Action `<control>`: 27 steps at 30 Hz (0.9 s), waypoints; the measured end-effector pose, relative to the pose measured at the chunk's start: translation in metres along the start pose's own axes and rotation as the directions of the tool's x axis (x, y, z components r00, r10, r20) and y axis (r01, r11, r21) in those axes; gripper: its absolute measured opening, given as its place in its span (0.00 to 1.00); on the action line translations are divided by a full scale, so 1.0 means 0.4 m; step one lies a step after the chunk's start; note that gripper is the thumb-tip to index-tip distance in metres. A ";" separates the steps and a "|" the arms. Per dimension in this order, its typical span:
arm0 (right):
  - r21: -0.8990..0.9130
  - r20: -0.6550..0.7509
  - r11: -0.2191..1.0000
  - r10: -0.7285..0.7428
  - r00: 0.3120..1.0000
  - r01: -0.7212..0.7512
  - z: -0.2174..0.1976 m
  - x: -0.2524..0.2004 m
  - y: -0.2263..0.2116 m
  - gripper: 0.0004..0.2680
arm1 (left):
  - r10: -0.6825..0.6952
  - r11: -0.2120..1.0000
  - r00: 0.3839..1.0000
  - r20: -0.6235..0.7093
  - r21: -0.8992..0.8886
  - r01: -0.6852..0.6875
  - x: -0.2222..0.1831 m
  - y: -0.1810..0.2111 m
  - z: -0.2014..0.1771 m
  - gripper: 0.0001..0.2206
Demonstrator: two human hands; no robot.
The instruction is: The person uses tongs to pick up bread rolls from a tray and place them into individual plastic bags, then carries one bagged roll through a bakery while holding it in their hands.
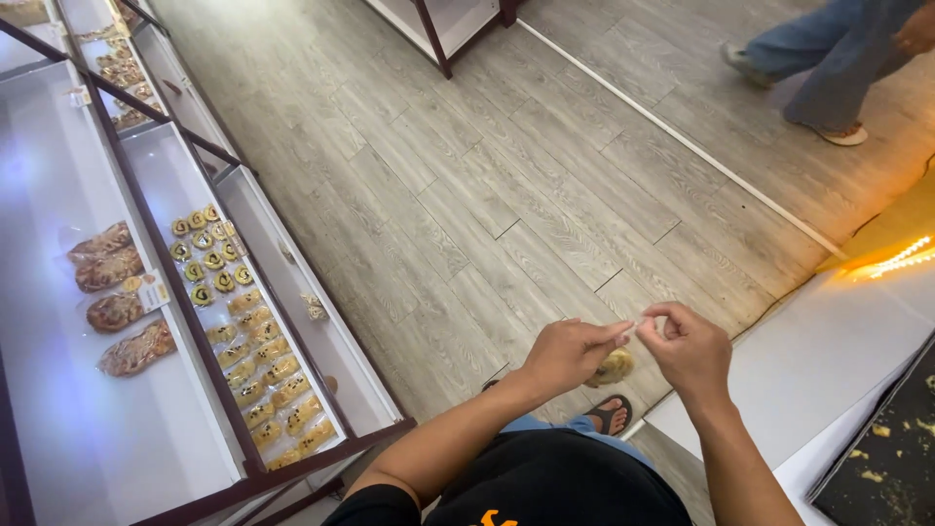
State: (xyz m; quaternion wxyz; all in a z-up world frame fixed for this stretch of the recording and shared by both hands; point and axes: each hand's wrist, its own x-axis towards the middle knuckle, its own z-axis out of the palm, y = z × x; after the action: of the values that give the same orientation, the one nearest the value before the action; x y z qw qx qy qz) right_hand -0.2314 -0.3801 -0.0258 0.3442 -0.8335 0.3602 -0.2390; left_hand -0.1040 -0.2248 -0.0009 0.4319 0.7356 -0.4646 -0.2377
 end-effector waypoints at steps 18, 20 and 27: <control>0.873 0.487 -0.284 0.555 0.675 -0.396 0.044 -0.014 0.136 0.03 | -0.386 0.734 0.862 0.328 -0.456 0.503 -0.012 -0.021 -0.322 0.16; 0.894 0.373 -0.015 0.580 0.724 -0.449 0.086 -0.041 -0.021 0.02 | -0.387 0.713 0.880 0.275 -0.516 0.475 -0.022 -0.069 -0.384 0.16; 0.271 0.470 0.770 0.417 0.778 -0.577 0.388 -0.131 -0.414 0.35 | -0.330 0.733 0.934 0.139 -0.585 0.346 -0.065 -0.227 -0.487 0.15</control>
State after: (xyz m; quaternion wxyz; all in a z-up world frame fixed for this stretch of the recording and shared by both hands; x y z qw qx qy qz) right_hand -0.0918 -0.1941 -0.0109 0.6222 -0.6459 0.4406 -0.0382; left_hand 0.0738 -0.1030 0.0200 0.5860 0.6290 -0.2292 -0.4565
